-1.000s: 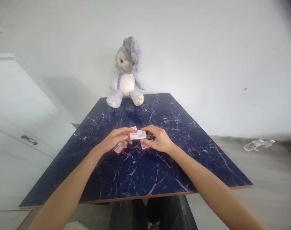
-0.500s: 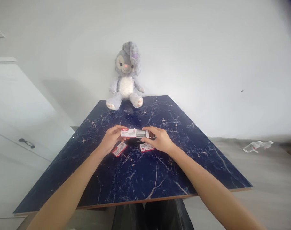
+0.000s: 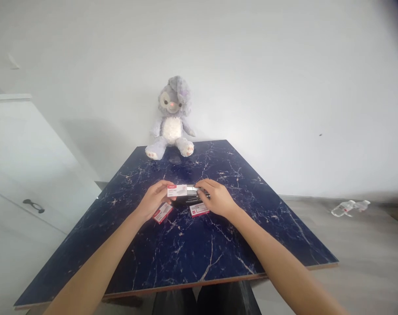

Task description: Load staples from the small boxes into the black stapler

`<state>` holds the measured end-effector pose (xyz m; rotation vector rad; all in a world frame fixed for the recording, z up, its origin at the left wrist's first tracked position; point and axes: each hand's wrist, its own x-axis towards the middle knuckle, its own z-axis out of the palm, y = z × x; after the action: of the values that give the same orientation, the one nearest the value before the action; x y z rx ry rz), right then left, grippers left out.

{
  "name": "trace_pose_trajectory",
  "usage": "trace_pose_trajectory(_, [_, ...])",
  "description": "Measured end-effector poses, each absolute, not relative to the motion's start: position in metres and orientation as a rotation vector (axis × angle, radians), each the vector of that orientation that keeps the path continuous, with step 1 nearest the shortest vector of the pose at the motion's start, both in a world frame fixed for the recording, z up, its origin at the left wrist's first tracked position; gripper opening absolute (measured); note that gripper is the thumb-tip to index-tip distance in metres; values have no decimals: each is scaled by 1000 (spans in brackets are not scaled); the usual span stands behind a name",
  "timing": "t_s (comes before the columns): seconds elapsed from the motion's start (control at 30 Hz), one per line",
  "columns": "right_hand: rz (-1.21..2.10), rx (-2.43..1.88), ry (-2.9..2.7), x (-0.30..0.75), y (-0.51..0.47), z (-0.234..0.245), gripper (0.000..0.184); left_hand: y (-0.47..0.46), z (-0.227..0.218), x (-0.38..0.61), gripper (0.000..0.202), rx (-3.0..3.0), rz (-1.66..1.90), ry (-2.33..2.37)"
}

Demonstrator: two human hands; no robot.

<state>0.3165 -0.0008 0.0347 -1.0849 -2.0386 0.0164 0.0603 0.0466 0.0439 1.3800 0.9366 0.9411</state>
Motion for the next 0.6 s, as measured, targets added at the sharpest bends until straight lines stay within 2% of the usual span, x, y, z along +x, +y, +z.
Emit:
trace_pose_trajectory(0.3, [-137, -1111, -2108, 322, 3, 36, 14, 46, 41, 63, 34, 1353, 929, 908])
trace_pose_trajectory(0.43, [-5, -1067, -1959, 322, 2, 39, 18, 45, 40, 64, 30, 1301, 937, 881])
trace_pose_trajectory(0.6, [320, -1143, -1517, 326, 6, 38, 23, 47, 39, 63, 24, 1132, 945, 761])
